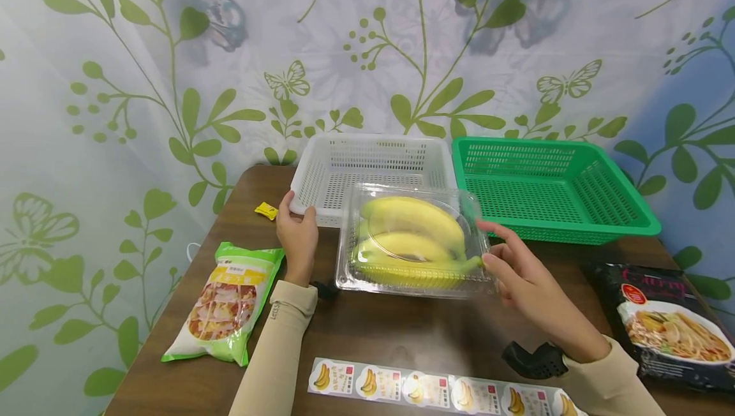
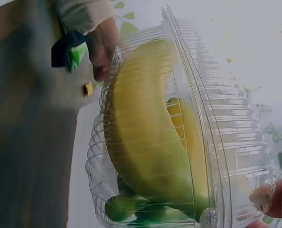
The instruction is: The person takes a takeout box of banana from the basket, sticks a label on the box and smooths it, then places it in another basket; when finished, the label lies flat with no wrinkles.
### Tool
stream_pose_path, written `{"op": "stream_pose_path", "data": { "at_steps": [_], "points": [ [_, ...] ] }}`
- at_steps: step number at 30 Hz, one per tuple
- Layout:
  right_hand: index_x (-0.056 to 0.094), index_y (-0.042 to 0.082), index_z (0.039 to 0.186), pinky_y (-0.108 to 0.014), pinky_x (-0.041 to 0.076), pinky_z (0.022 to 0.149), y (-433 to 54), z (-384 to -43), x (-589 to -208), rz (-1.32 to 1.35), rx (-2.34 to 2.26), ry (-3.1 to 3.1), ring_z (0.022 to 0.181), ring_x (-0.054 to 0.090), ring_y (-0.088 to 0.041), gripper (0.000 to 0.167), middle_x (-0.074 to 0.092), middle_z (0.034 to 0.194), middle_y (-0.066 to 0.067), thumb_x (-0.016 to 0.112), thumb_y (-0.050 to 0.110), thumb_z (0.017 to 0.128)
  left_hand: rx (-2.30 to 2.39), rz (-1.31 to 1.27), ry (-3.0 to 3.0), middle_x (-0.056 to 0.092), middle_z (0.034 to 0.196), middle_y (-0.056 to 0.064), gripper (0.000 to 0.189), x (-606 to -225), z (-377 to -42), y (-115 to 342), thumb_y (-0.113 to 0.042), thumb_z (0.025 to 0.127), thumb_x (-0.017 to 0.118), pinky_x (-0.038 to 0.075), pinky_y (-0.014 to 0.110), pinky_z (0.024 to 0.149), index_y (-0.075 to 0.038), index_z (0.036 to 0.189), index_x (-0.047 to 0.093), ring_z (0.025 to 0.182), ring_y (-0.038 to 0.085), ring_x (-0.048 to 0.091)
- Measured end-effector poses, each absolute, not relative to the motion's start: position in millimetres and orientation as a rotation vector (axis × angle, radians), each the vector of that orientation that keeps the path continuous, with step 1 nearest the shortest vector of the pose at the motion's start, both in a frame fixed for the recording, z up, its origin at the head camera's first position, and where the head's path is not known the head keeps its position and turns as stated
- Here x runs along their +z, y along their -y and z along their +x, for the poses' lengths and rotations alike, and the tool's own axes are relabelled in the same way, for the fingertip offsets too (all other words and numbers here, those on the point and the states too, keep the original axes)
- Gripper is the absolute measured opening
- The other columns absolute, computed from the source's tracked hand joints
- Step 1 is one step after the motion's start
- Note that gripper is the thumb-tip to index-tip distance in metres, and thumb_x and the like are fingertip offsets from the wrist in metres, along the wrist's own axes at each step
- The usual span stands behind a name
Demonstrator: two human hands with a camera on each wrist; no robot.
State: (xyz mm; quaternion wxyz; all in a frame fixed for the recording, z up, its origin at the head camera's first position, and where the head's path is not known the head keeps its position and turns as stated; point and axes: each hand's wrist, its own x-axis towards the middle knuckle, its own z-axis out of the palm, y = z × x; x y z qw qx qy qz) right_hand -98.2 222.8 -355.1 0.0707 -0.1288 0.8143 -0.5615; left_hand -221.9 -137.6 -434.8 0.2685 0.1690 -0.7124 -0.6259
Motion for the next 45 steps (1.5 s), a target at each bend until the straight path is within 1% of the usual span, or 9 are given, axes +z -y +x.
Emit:
{"op": "stream_pose_path", "data": {
  "at_steps": [5, 12, 19, 23, 31, 33, 38, 44, 45],
  "points": [
    [0.029, 0.029, 0.158, -0.036, 0.036, 0.040, -224.7, -83.0, -366.9, -0.328, -1.706, -2.427, 0.045, 0.030, -0.019, 0.050, 0.049, 0.117, -0.023, 0.046, 0.028, 0.111, -1.726, 0.434, 1.892, 0.055, 0.127, 0.017, 0.055, -435.2, -222.3, 135.8, -0.006, 0.094, 0.065, 0.043, 0.026, 0.070, -0.005, 0.146, 0.050, 0.084, 0.019, 0.050],
    [0.029, 0.028, 0.158, -0.035, 0.036, 0.041, -226.6, -72.4, -378.2, -0.257, -1.715, -2.400, 0.046, 0.029, -0.018, 0.051, 0.047, 0.115, -0.024, 0.047, 0.029, 0.110, -1.760, 0.409, 1.877, 0.053, 0.133, 0.020, 0.056, -434.9, -222.2, 136.2, -0.006, 0.095, 0.064, 0.047, 0.029, 0.082, -0.005, 0.148, 0.048, 0.099, 0.020, 0.055],
    [0.030, 0.026, 0.157, -0.030, 0.037, 0.040, -229.1, -61.4, -391.7, -0.183, -1.755, -2.292, 0.048, 0.030, -0.009, 0.051, 0.048, 0.116, -0.026, 0.049, 0.027, 0.110, -1.697, 0.442, 1.931, 0.052, 0.131, 0.015, 0.054, -432.4, -220.1, 136.1, -0.009, 0.096, 0.063, 0.039, 0.028, 0.065, -0.008, 0.148, 0.049, 0.073, 0.018, 0.045],
    [0.031, 0.024, 0.157, -0.029, 0.037, 0.040, -232.8, -53.5, -400.3, -0.160, -1.766, -2.266, 0.049, 0.031, -0.009, 0.051, 0.049, 0.115, -0.026, 0.049, 0.025, 0.110, -1.712, 0.433, 1.932, 0.051, 0.135, 0.015, 0.055, -433.3, -220.3, 136.5, -0.011, 0.097, 0.062, 0.040, 0.028, 0.066, -0.008, 0.149, 0.047, 0.074, 0.018, 0.046],
    [0.034, 0.027, 0.156, -0.031, 0.040, 0.040, -240.1, -48.7, -411.6, -0.120, -1.628, -2.413, 0.047, 0.035, -0.007, 0.050, 0.054, 0.113, -0.023, 0.051, 0.027, 0.109, -1.740, 0.436, 1.924, 0.048, 0.139, 0.014, 0.054, -435.6, -219.2, 136.9, -0.010, 0.098, 0.062, 0.039, 0.026, 0.065, -0.008, 0.150, 0.046, 0.073, 0.019, 0.043],
    [0.034, 0.027, 0.156, -0.030, 0.040, 0.039, -241.3, -49.3, -413.3, -0.116, -1.616, -2.434, 0.046, 0.035, -0.007, 0.049, 0.055, 0.113, -0.022, 0.051, 0.028, 0.109, -1.747, 0.430, 1.922, 0.047, 0.141, 0.015, 0.055, -436.0, -219.3, 137.0, -0.009, 0.098, 0.061, 0.041, 0.025, 0.069, -0.008, 0.150, 0.045, 0.079, 0.017, 0.047],
    [0.034, 0.026, 0.156, -0.031, 0.040, 0.040, -243.2, -52.4, -417.0, -0.115, -1.616, -2.432, 0.047, 0.036, -0.007, 0.049, 0.055, 0.111, -0.022, 0.050, 0.027, 0.109, -1.768, 0.428, 1.907, 0.047, 0.141, 0.015, 0.055, -436.1, -218.3, 136.6, -0.007, 0.098, 0.060, 0.044, 0.029, 0.074, -0.008, 0.151, 0.044, 0.089, 0.021, 0.051],
    [0.034, 0.026, 0.155, -0.032, 0.042, 0.040, -245.9, -53.5, -421.4, -0.101, -1.614, -2.432, 0.047, 0.037, -0.008, 0.049, 0.055, 0.115, -0.024, 0.051, 0.027, 0.109, -1.785, 0.413, 1.900, 0.047, 0.141, 0.014, 0.054, -435.6, -219.3, 135.6, -0.007, 0.099, 0.060, 0.046, 0.028, 0.078, -0.008, 0.150, 0.044, 0.097, 0.023, 0.054],
    [0.034, 0.026, 0.155, -0.032, 0.042, 0.040, -246.5, -53.3, -421.9, -0.094, -1.611, -2.436, 0.047, 0.037, -0.008, 0.049, 0.055, 0.115, -0.024, 0.051, 0.027, 0.109, -1.787, 0.412, 1.902, 0.047, 0.141, 0.014, 0.053, -435.5, -219.6, 135.4, -0.007, 0.099, 0.059, 0.045, 0.028, 0.077, -0.008, 0.150, 0.044, 0.095, 0.023, 0.053]
  ]
}}
